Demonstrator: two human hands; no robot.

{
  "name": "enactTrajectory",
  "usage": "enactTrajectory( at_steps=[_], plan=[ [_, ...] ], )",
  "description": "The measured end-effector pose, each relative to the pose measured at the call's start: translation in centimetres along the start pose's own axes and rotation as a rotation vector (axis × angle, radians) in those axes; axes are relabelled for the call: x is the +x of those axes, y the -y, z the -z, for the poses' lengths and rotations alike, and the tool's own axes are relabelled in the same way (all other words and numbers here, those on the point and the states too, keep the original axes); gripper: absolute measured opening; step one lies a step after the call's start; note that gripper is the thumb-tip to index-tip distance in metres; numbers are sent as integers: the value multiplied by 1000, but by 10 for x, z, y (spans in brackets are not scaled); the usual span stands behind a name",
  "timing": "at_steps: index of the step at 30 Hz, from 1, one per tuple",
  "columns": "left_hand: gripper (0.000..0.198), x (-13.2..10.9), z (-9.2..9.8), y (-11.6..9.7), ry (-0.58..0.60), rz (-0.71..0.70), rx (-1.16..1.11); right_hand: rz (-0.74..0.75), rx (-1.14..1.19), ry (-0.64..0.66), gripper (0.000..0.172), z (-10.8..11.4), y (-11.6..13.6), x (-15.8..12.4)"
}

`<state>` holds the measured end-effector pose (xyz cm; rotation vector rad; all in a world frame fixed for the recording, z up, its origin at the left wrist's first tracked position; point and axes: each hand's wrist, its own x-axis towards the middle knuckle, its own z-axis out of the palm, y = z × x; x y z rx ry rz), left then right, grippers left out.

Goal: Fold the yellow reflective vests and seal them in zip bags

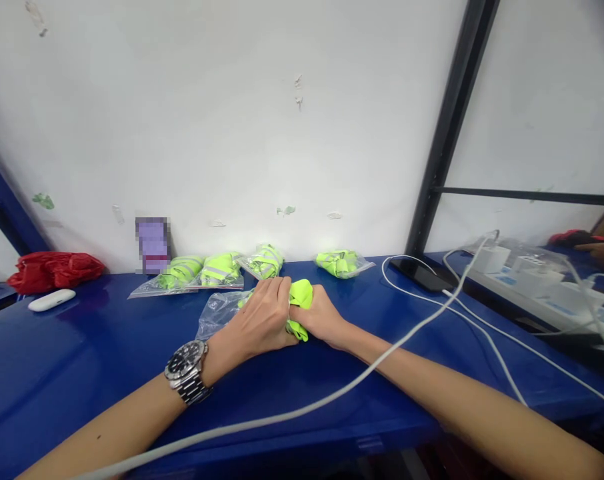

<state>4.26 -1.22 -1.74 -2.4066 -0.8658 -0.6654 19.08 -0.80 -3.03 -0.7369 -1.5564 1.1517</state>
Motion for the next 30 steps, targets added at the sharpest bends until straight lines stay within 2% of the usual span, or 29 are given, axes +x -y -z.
enactTrajectory(
  at_steps=[6,9,12,16,18,20,26,30],
  plan=[
    [107,7,20,12,89,-28,72,-45,236,-90,27,13,-2,7],
    [99,4,16,19,104,1,81,-73,293,-80,30,20,2,7],
    [88,-3,5,24,100,19,45,-190,368,33,30,27,8,3],
    [86,-9,0,25,33,-15,-12,-267,468,315,39,38,19,-2],
    [85,-9,3,24,-10,-38,-21,-249,446,396,45,41,20,-2],
    [83,-7,6,20,-31,-68,-10,-230,391,407,48,40,16,-2],
    [67,-5,5,8,-13,-124,45,-59,93,296,42,26,-5,0],
    [55,-8,1,4,-31,-111,20,22,-128,266,38,18,-6,-1]
  ],
)
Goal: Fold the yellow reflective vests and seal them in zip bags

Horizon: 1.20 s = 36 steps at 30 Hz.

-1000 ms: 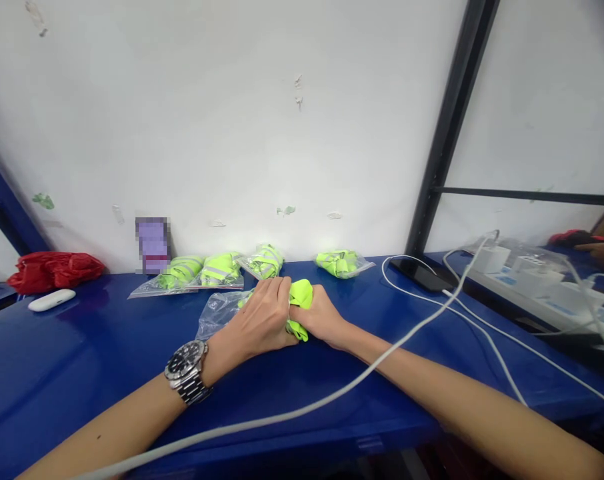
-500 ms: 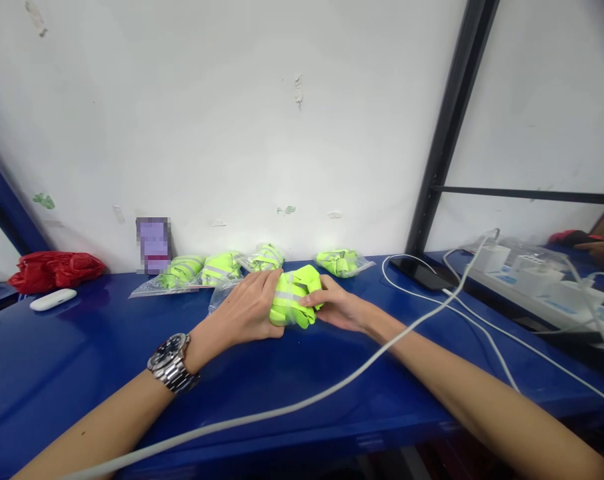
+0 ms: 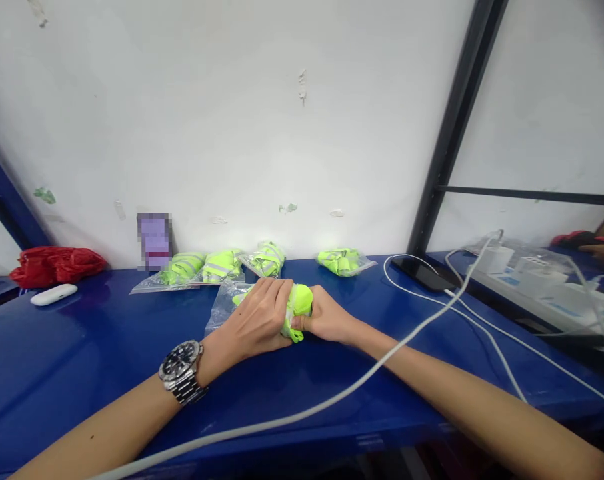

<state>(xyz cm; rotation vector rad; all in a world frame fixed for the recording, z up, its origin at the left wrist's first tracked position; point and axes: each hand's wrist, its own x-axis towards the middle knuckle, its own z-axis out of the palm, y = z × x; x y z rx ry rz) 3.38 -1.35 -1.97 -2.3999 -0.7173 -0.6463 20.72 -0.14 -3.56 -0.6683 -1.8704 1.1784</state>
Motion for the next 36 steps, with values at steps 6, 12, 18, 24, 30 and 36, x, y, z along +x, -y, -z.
enactTrajectory(
  at_steps=[6,12,18,24,30,36],
  plan=[
    [49,4,8,-5,-25,-4,-11,33,-402,-112,22,-3,9,-4],
    [44,2,5,-10,61,-59,15,-47,-865,-81,12,-12,13,-3],
    [54,4,2,-5,16,-40,-32,-28,-855,-91,15,-11,18,4],
    [63,1,0,6,-161,-41,-80,-75,-23,349,23,29,28,-1],
    [65,-1,-2,8,-254,-80,-124,-126,-193,187,28,33,21,2],
    [67,3,1,4,-342,-114,-91,-98,-773,-318,29,7,26,-1]
  ],
)
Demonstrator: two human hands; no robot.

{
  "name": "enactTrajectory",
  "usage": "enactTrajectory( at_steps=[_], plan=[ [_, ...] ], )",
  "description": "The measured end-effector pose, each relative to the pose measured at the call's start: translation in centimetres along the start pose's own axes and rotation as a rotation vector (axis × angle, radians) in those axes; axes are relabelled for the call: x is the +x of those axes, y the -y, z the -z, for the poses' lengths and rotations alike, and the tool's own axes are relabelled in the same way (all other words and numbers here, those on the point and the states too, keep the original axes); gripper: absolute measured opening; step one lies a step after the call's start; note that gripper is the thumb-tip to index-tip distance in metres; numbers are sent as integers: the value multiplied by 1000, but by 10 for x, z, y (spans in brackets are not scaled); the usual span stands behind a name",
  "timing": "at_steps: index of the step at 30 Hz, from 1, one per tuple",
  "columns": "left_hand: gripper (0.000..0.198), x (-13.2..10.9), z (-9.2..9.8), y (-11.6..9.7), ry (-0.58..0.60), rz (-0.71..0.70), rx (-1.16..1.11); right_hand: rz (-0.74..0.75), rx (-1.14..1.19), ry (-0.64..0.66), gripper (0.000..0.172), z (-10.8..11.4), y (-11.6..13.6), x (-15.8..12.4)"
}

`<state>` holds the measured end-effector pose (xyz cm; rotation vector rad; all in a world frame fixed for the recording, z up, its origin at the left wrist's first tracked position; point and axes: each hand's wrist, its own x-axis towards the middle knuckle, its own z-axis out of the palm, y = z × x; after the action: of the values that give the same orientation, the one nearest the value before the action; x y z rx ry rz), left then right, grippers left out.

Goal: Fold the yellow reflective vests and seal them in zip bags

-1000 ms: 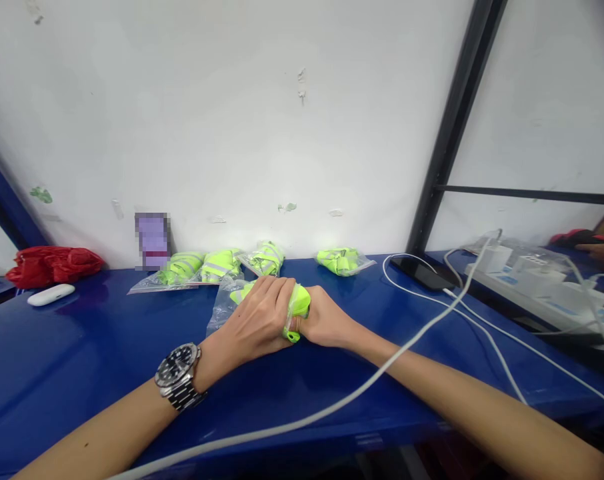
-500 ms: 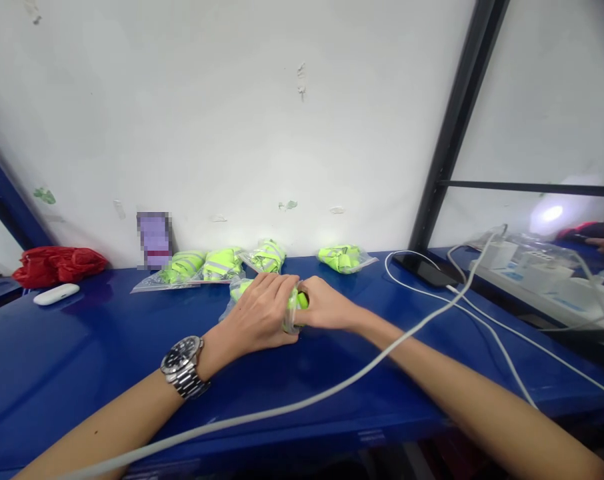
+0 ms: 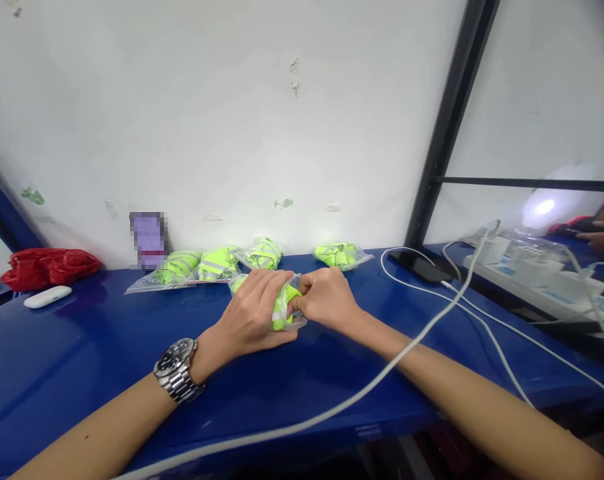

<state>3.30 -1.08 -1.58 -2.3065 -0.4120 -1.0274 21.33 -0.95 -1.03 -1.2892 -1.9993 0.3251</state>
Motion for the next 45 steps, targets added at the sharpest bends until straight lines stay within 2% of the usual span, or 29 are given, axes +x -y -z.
enactTrajectory(
  at_steps=[4,6,8,9,10,12,13,15,18,22,25,29,31,33,36,37,40,45],
  plan=[
    [66,5,1,-2,-97,54,39,76,-185,-346,15,1,9,-8],
    [67,6,3,-2,-90,61,43,146,-139,-406,44,3,7,-7],
    [67,6,3,-4,-55,20,18,196,7,-266,77,4,2,-2],
    [66,6,4,-5,-36,-8,-4,213,98,-135,85,4,-1,1],
    [66,5,3,-6,-16,-31,-30,225,182,-1,83,4,-4,3],
    [65,3,3,-8,-1,-53,-78,224,288,171,61,2,-7,4],
    [65,2,3,-9,-11,-48,-93,209,310,188,47,1,-7,4],
    [64,1,2,-11,-43,-34,-106,163,314,127,24,-3,-4,1],
    [60,0,2,-14,-29,-60,-95,130,272,20,13,-8,1,-6],
    [50,3,1,-21,47,-114,-14,153,187,-37,16,-15,-1,-12],
    [45,5,-2,-27,62,-121,31,149,171,-58,14,-19,-6,-13],
    [46,5,-3,-26,104,-100,46,193,165,-17,12,-20,-11,-7],
    [56,4,-1,-19,133,-92,19,256,183,71,12,-14,-13,0],
    [69,2,0,-11,136,-81,-22,294,270,216,15,-5,-17,6],
    [86,0,2,-3,118,-41,-45,305,495,476,50,9,-25,13],
    [90,-1,3,-2,122,-22,-41,301,540,511,57,13,-27,14],
    [98,-1,3,-2,159,46,-23,281,538,486,60,14,-29,13],
    [106,-1,1,-5,231,84,-81,137,469,353,37,-3,-18,3]
  ],
)
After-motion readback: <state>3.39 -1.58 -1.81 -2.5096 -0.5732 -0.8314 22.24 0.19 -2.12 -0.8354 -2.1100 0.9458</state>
